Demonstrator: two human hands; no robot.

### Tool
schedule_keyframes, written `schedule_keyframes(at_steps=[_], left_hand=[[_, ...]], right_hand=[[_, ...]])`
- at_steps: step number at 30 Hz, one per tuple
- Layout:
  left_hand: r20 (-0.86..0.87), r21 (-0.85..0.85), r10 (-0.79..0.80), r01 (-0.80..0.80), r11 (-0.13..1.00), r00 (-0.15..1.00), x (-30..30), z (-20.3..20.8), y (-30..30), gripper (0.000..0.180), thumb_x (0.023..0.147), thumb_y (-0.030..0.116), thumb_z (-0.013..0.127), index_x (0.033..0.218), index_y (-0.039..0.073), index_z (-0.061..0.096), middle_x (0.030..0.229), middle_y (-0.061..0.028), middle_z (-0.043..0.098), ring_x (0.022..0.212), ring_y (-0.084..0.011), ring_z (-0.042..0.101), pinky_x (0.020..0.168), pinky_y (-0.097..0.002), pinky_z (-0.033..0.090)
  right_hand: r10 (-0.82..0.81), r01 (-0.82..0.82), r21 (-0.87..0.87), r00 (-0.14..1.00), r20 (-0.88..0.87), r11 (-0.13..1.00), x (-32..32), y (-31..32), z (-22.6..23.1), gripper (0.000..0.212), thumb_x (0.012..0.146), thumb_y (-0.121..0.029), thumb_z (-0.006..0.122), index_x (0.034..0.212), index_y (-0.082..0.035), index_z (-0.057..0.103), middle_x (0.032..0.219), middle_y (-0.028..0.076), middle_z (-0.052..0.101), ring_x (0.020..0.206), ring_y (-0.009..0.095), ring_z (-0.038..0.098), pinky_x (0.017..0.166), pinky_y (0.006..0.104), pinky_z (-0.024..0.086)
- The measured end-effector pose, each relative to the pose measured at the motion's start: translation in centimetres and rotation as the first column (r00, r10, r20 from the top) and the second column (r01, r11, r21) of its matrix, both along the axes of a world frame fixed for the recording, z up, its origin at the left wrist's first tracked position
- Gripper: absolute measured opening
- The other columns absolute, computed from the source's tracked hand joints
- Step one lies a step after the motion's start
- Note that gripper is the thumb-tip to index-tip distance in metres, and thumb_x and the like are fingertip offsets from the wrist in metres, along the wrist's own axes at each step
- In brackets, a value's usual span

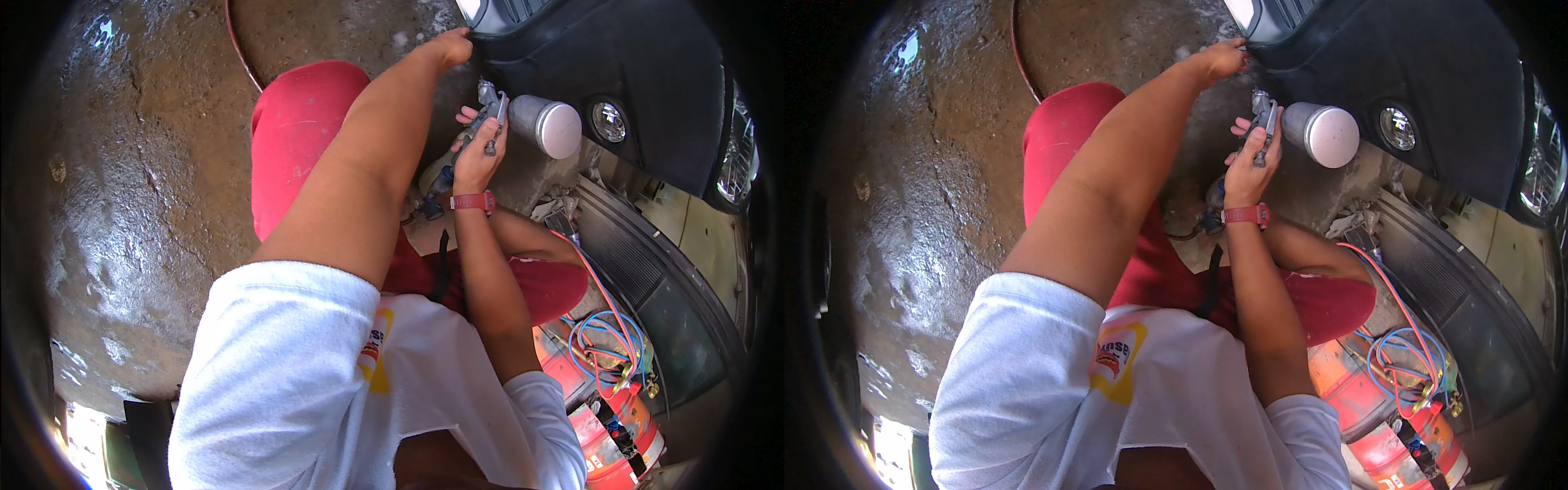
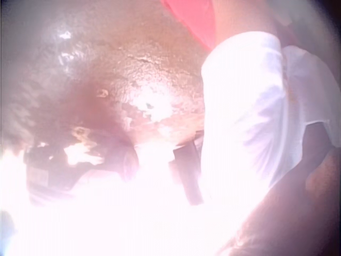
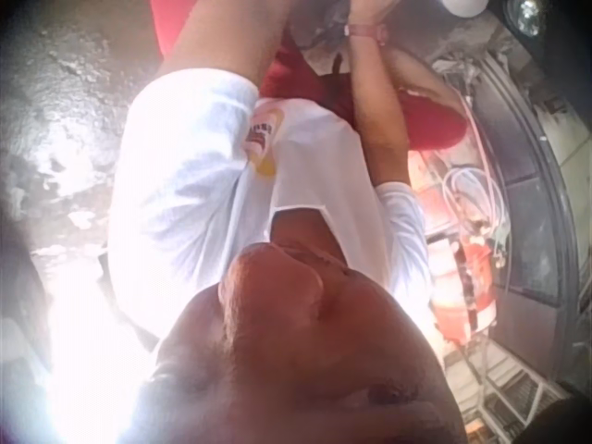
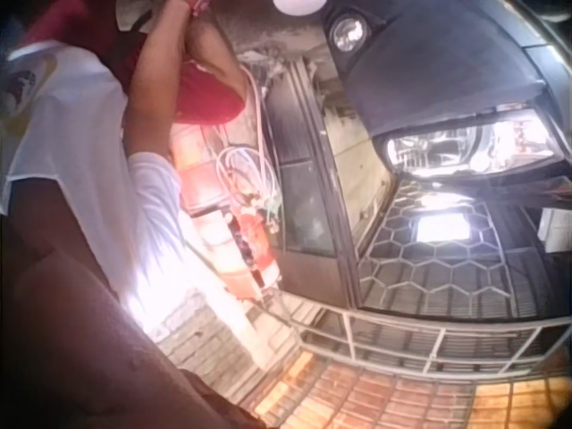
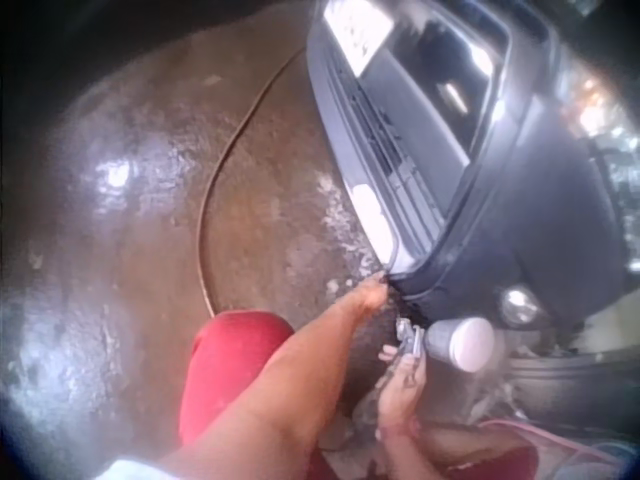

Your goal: The person uses a spray gun to apply paint to the rear bumper of a black car. They repeatedly touch the bumper with their left hand while spraying with their right hand, moving along the bumper's length.

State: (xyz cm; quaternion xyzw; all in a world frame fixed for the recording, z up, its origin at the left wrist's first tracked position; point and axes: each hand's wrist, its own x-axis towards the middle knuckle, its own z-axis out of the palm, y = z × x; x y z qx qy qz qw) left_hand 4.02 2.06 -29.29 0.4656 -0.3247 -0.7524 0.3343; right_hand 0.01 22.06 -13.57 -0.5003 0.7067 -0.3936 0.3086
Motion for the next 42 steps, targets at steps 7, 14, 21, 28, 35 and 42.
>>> schedule_keyframes(at_steps=[7, 14, 21, 28, 35, 42], left_hand=[[-0.016, 0.053, -0.058, 0.059, 0.997, 0.998, 0.4, 0.4, 0.0, 0.065, 0.106, 0.015, 0.048, 0.169, 0.017, 0.037, 0.159, -0.0056, 0.059, 0.125, -0.0198, 0.065, 0.091, -0.0446, 0.051], [0.039, 0.060, -0.223, 0.220, 0.974, 0.974, -0.3, 0.7, 0.8, 0.079, 0.098, 0.012, 0.055, 0.173, 0.019, 0.030, 0.164, -0.0174, 0.053, 0.140, -0.0334, 0.058, 0.110, -0.0518, 0.047], [-0.038, 0.189, 0.004, 0.003, 0.982, 0.999, 0.3, 3.4, 1.2, 0.081, 0.094, 0.010, 0.053, 0.172, 0.025, 0.034, 0.170, -0.0208, 0.044, 0.157, -0.0391, 0.043, 0.127, -0.0441, 0.038], [0.113, 0.017, -0.096, 0.095, 0.995, 0.989, 0.2, 1.1, 0.4, 0.077, 0.095, 0.011, 0.053, 0.170, 0.023, 0.040, 0.173, -0.0166, 0.041, 0.158, -0.0368, 0.041, 0.128, -0.0444, 0.037], [0.106, 0.036, -0.251, 0.249, 0.968, 0.962, -0.9, 0.4, 0.9, 0.074, 0.101, 0.012, 0.054, 0.172, 0.020, 0.036, 0.164, -0.0182, 0.053, 0.144, -0.0359, 0.056, 0.114, -0.0553, 0.046], [0.147, -0.101, -0.412, 0.428, 0.898, 0.899, -2.6, -0.6, 1.4, 0.065, 0.108, 0.023, 0.058, 0.169, 0.021, 0.038, 0.155, -0.0123, 0.060, 0.134, -0.0284, 0.063, 0.104, -0.0550, 0.050]], right_hand=[[-0.038, 0.038, 0.022, 0.999, 0.018, 0.999, -0.1, 0.2, -0.2, 0.068, 0.116, -0.045, 0.044, 0.170, -0.005, 0.034, 0.119, 0.018, 0.074, 0.099, 0.021, 0.073, 0.054, 0.0256, 0.051], [-0.012, 0.012, 0.019, 1.000, 0.013, 1.000, 0.0, 0.1, -0.5, 0.067, 0.116, -0.045, 0.043, 0.170, -0.007, 0.034, 0.118, 0.018, 0.074, 0.099, 0.021, 0.072, 0.054, 0.0257, 0.052], [0.000, 0.000, 0.035, 1.000, 0.006, 0.999, 0.4, 0.0, -0.6, 0.069, 0.116, -0.048, 0.043, 0.170, -0.006, 0.034, 0.119, 0.019, 0.074, 0.100, 0.022, 0.073, 0.054, 0.0260, 0.052], [0.012, -0.013, 0.044, 1.000, 0.004, 0.999, 0.4, -0.3, -0.4, 0.071, 0.116, -0.050, 0.043, 0.170, -0.005, 0.033, 0.118, 0.020, 0.074, 0.100, 0.022, 0.073, 0.054, 0.0267, 0.052], [-0.036, 0.035, 0.054, 0.999, 0.015, 0.998, -0.7, -0.2, -1.2, 0.070, 0.116, -0.049, 0.042, 0.170, -0.005, 0.033, 0.119, 0.020, 0.075, 0.099, 0.023, 0.074, 0.054, 0.0267, 0.052], [-0.062, 0.059, 0.058, 0.996, 0.058, 0.997, -2.4, 0.1, -2.2, 0.068, 0.116, -0.049, 0.039, 0.168, -0.005, 0.036, 0.120, 0.019, 0.075, 0.099, 0.022, 0.074, 0.055, 0.0269, 0.053]])
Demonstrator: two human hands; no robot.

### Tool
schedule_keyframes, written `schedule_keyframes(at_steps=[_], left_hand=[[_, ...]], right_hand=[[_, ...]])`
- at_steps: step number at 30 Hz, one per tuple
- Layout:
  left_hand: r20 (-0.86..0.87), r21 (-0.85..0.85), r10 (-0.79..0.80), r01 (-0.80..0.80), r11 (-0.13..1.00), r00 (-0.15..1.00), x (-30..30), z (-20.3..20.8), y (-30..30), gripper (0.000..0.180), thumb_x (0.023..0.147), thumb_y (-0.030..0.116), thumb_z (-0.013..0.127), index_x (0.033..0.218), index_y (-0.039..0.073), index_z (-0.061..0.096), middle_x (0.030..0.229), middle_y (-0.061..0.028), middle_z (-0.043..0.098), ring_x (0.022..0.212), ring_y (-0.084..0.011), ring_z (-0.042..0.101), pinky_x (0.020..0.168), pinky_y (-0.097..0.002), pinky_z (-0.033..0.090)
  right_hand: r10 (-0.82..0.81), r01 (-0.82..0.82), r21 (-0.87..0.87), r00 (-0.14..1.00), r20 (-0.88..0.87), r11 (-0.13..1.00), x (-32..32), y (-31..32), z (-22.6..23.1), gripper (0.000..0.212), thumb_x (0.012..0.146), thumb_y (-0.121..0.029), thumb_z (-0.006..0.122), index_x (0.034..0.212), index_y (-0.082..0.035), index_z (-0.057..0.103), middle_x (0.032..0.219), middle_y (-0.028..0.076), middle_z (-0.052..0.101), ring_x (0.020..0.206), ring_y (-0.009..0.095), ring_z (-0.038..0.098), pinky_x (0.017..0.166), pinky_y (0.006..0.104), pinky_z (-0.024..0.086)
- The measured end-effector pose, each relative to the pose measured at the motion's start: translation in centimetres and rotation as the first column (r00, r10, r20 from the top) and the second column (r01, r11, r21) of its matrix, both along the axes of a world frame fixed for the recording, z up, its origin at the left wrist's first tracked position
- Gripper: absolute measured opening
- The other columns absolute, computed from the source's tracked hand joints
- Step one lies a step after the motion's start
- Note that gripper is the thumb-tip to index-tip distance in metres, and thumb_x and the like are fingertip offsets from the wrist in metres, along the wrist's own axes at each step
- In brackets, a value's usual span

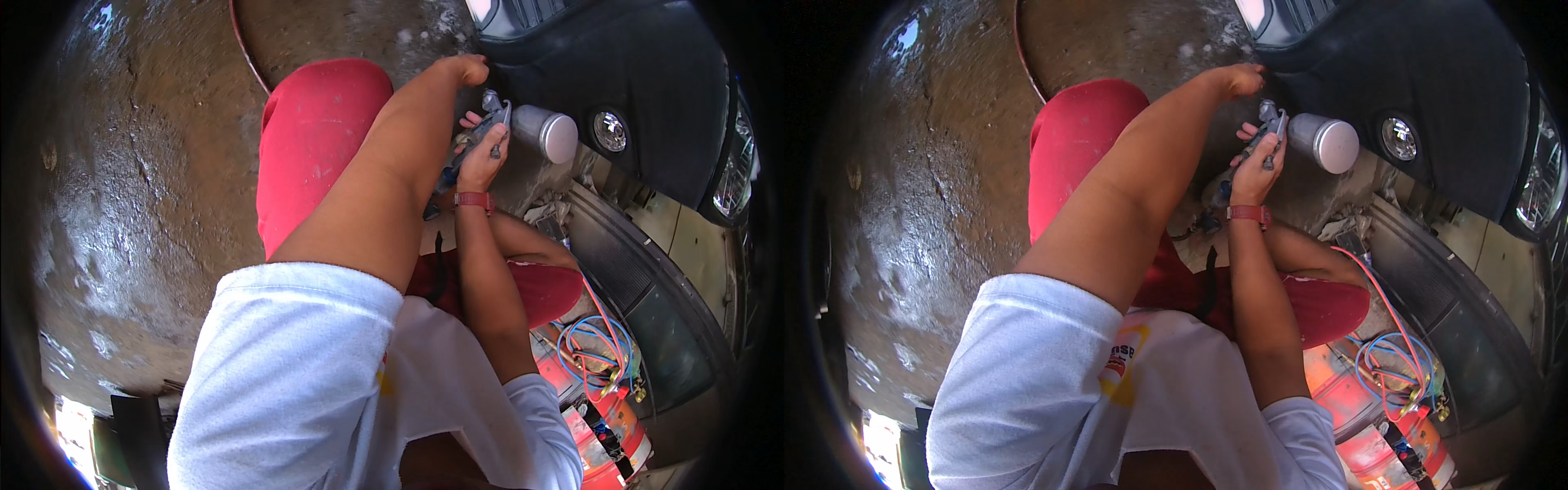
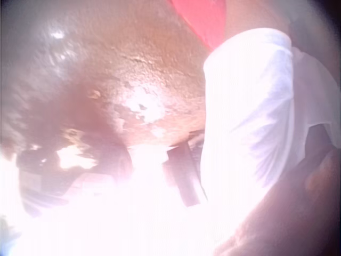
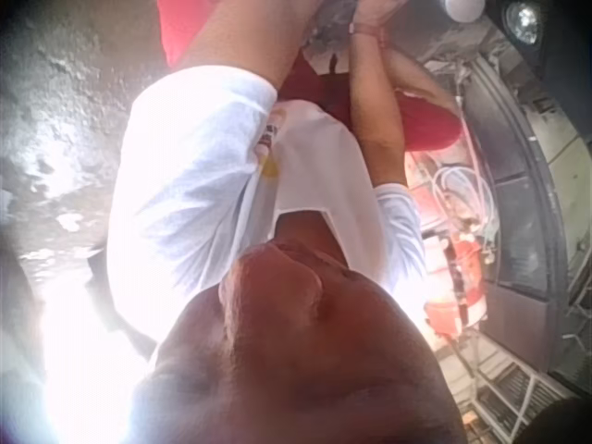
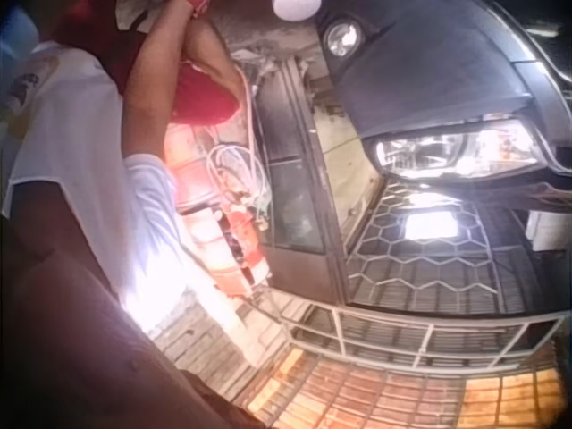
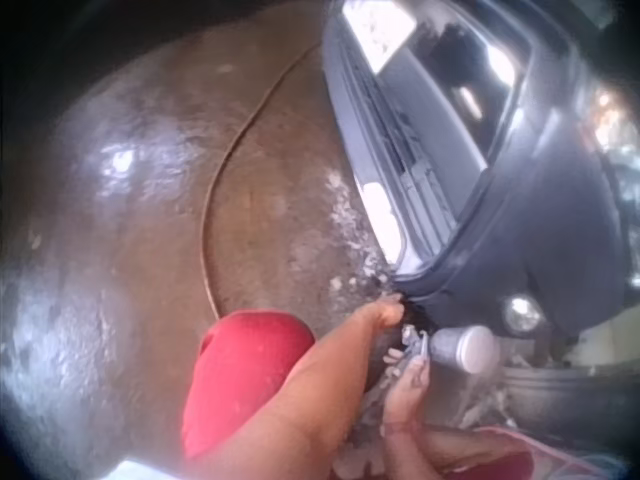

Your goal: The person uses a spray gun to apply paint to the rear bumper of a black car. They repeatedly touch the bumper with their left hand while spraying with their right hand, moving along the bumper's length.

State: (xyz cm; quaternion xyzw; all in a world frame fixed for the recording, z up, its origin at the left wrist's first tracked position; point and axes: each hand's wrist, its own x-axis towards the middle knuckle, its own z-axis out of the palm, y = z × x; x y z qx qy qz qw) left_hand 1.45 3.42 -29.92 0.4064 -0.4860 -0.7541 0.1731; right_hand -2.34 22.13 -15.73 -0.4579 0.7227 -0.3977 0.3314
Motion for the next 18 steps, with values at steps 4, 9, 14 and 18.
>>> schedule_keyframes(at_steps=[4, 9, 14, 18], left_hand=[[0.006, 0.163, 0.042, -0.043, 0.986, 0.999, -1.3, 0.4, 0.2, 0.060, 0.107, 0.021, 0.058, 0.165, 0.021, 0.043, 0.154, -0.0082, 0.062, 0.130, -0.0236, 0.064, 0.099, -0.0511, 0.050], [-0.048, 0.275, 0.107, -0.090, 0.957, 0.993, -1.4, 1.2, 0.7, 0.055, 0.106, 0.017, 0.055, 0.160, 0.021, 0.049, 0.154, -0.0050, 0.062, 0.128, -0.0223, 0.064, 0.095, -0.0484, 0.051], [-0.094, 0.236, 0.004, 0.018, 0.972, 0.996, -0.6, 1.7, 0.6, 0.056, 0.106, 0.016, 0.054, 0.162, 0.020, 0.048, 0.157, -0.0034, 0.060, 0.134, -0.0229, 0.061, 0.101, -0.0491, 0.049], [-0.086, 0.194, -0.055, 0.071, 0.978, 0.995, 0.2, 2.4, 0.8, 0.056, 0.108, 0.017, 0.053, 0.163, 0.019, 0.048, 0.158, -0.0034, 0.059, 0.139, -0.0227, 0.057, 0.107, -0.0484, 0.047]], right_hand=[[-0.012, 0.013, -0.011, 1.000, 0.015, 1.000, -0.8, 0.2, -0.5, 0.068, 0.116, -0.050, 0.038, 0.168, -0.005, 0.037, 0.121, 0.019, 0.075, 0.100, 0.021, 0.074, 0.055, 0.0270, 0.053], [-0.052, 0.052, -0.007, 0.998, 0.036, 0.999, -1.2, 0.1, -1.1, 0.069, 0.116, -0.050, 0.039, 0.168, -0.005, 0.037, 0.122, 0.018, 0.074, 0.101, 0.021, 0.073, 0.055, 0.0267, 0.052], [-0.054, 0.054, -0.023, 0.998, 0.024, 0.998, -1.4, 0.1, -1.4, 0.069, 0.115, -0.049, 0.040, 0.168, -0.005, 0.037, 0.123, 0.018, 0.074, 0.101, 0.021, 0.073, 0.053, 0.0254, 0.051], [-0.053, 0.054, -0.032, 0.998, 0.034, 0.998, -1.2, 0.0, -1.1, 0.069, 0.115, -0.048, 0.041, 0.168, -0.005, 0.037, 0.123, 0.018, 0.074, 0.100, 0.020, 0.073, 0.052, 0.0248, 0.050]])
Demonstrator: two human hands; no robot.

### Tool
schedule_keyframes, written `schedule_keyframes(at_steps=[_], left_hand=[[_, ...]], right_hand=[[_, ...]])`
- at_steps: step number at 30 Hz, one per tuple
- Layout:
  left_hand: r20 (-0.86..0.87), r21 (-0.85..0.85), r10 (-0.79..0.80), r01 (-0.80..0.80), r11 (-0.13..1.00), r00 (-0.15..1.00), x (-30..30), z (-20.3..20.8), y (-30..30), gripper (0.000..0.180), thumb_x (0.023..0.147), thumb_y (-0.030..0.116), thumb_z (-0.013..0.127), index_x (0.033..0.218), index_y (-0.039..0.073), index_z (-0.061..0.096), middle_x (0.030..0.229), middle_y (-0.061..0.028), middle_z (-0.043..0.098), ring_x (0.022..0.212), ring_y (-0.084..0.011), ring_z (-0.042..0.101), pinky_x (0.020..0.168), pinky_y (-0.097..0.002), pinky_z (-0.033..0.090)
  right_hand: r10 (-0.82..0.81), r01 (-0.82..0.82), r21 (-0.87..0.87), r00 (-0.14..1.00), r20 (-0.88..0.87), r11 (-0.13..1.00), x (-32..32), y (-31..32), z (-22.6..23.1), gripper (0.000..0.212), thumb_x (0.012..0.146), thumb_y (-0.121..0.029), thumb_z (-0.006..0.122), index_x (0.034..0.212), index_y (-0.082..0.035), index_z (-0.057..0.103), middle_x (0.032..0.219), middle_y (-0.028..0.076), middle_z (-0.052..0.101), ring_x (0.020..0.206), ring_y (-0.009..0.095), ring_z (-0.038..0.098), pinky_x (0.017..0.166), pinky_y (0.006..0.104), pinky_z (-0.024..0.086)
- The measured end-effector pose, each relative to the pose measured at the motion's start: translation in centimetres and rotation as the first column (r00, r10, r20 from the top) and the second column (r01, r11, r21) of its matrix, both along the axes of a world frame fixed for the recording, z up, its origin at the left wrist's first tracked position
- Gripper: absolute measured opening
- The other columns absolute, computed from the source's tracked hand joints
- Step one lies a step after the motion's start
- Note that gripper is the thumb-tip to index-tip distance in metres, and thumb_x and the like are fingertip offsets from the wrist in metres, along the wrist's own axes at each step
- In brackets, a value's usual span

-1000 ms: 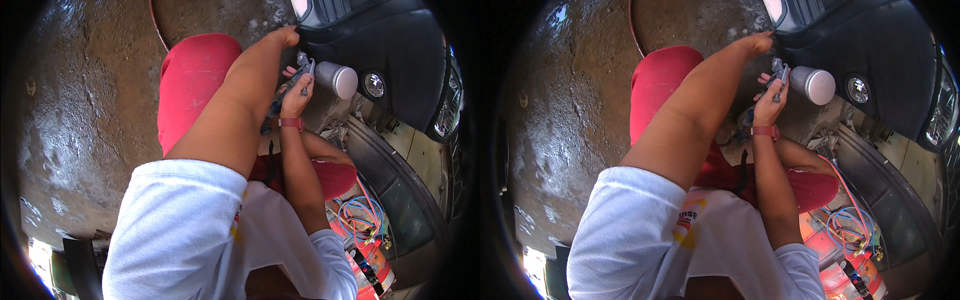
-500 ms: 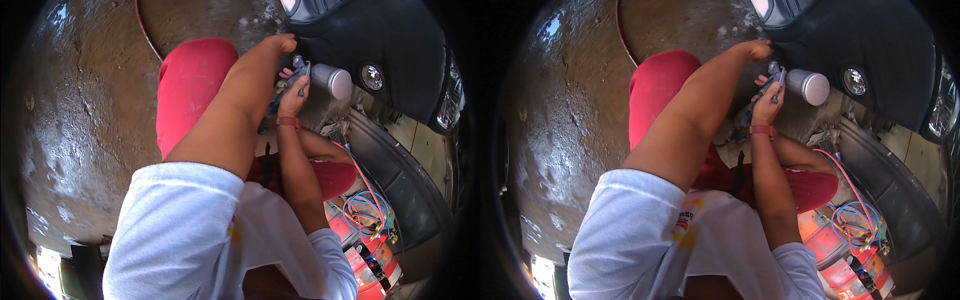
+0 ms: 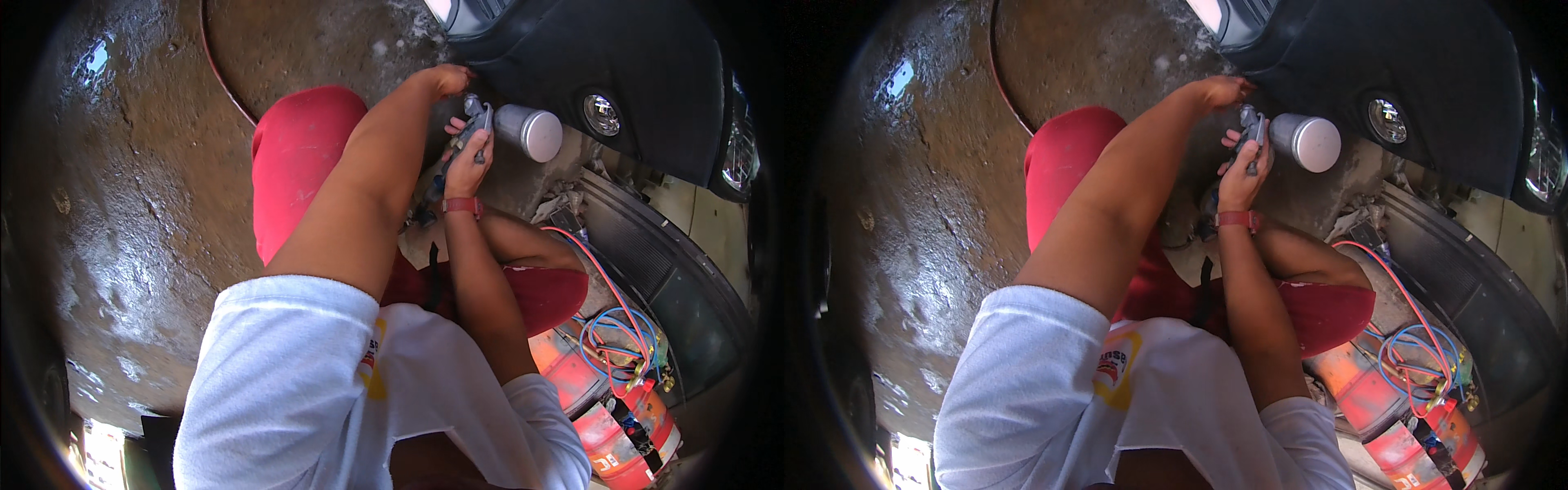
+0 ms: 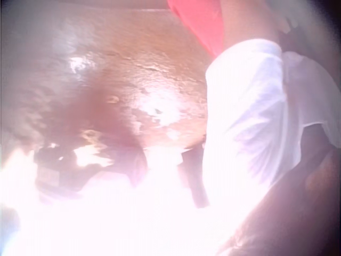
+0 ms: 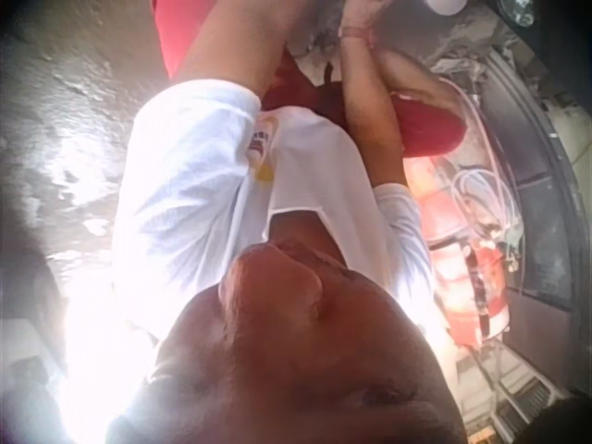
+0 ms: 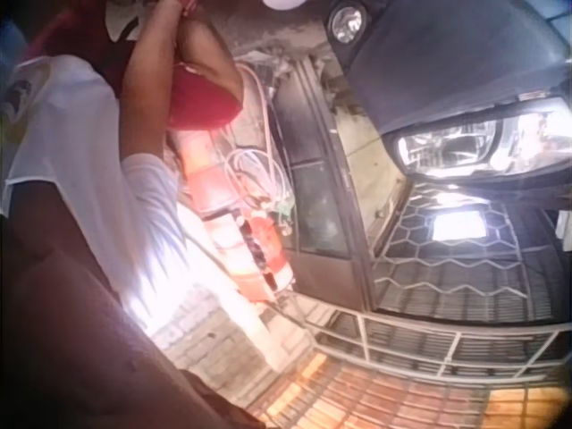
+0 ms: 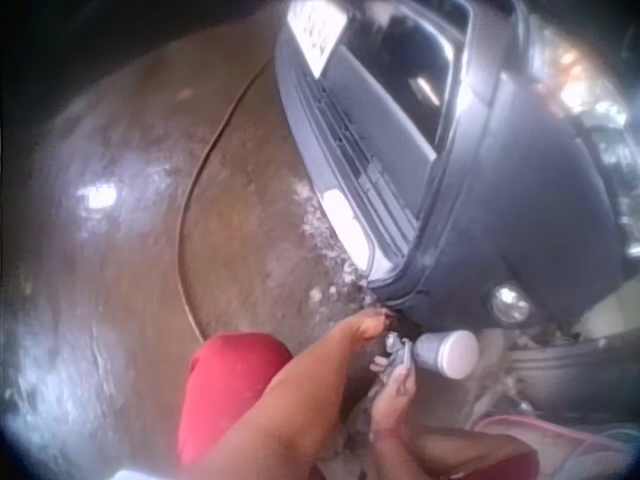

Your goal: The person uses a spray gun to apply paint to the rear bumper of a black car. They repeatedly touch the bumper with their left hand while spraying with their right hand, moving along the bumper's length.

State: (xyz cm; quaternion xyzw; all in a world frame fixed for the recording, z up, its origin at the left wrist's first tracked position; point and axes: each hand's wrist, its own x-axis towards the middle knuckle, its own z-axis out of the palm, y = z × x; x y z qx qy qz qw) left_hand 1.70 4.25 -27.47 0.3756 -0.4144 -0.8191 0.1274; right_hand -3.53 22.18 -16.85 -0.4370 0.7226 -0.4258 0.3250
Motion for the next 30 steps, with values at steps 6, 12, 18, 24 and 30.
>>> schedule_keyframes(at_steps=[6, 12, 18, 24, 30], left_hand=[[-0.023, 0.079, 0.240, -0.237, 0.968, 0.971, 3.0, 1.3, -0.2, 0.046, 0.107, 0.017, 0.053, 0.153, 0.018, 0.059, 0.143, -0.0058, 0.066, 0.129, -0.0219, 0.061, 0.097, -0.0468, 0.050], [-0.073, 0.182, 0.591, -0.572, 0.800, 0.803, 6.1, 2.4, -1.4, 0.056, 0.103, 0.012, 0.051, 0.159, 0.018, 0.055, 0.140, -0.0111, 0.068, 0.128, -0.0245, 0.062, 0.099, -0.0428, 0.052], [0.142, 0.131, 0.851, -0.862, 0.491, 0.506, 11.4, 5.7, -1.9, 0.084, 0.095, 0.006, 0.044, 0.176, 0.018, 0.021, 0.171, -0.0223, 0.042, 0.156, -0.0387, 0.044, 0.127, -0.0414, 0.036], [0.208, 0.157, 0.917, -0.937, 0.311, 0.340, 15.3, 9.3, -0.8, 0.083, 0.100, 0.014, 0.053, 0.175, 0.012, 0.019, 0.170, -0.0214, 0.045, 0.153, -0.0384, 0.048, 0.126, -0.0425, 0.038], [0.258, 0.101, 0.903, -0.939, 0.329, 0.344, 16.6, 9.8, -0.3, 0.082, 0.102, 0.024, 0.062, 0.174, 0.011, 0.024, 0.169, -0.0204, 0.046, 0.153, -0.0390, 0.048, 0.126, -0.0429, 0.037]], right_hand=[[0.035, -0.036, -0.017, 0.999, -0.037, 0.999, 2.1, -1.1, 1.4, 0.070, 0.114, -0.047, 0.046, 0.168, -0.004, 0.036, 0.123, 0.017, 0.074, 0.100, 0.019, 0.072, 0.053, 0.0260, 0.050], [0.181, -0.210, -0.091, 0.951, -0.251, 0.974, 5.5, -4.3, 1.5, 0.068, 0.114, -0.045, 0.050, 0.166, -0.002, 0.040, 0.115, 0.018, 0.077, 0.098, 0.022, 0.076, 0.064, 0.0311, 0.056], [0.212, -0.302, -0.163, 0.885, -0.414, 0.939, 9.3, -8.8, 2.2, 0.067, 0.111, -0.042, 0.058, 0.159, 0.004, 0.049, 0.108, 0.022, 0.078, 0.094, 0.028, 0.078, 0.085, 0.0398, 0.059], [0.204, -0.350, -0.153, 0.792, -0.575, 0.924, 12.7, -13.1, 3.6, 0.066, 0.107, -0.048, 0.063, 0.150, 0.003, 0.058, 0.128, 0.033, 0.072, 0.121, 0.051, 0.068, 0.102, 0.0507, 0.054], [0.248, -0.374, -0.072, 0.734, -0.633, 0.925, 14.1, -16.0, 5.0, 0.081, 0.106, -0.062, 0.056, 0.147, 0.008, 0.058, 0.137, 0.036, 0.066, 0.123, 0.054, 0.064, 0.105, 0.0542, 0.052]])
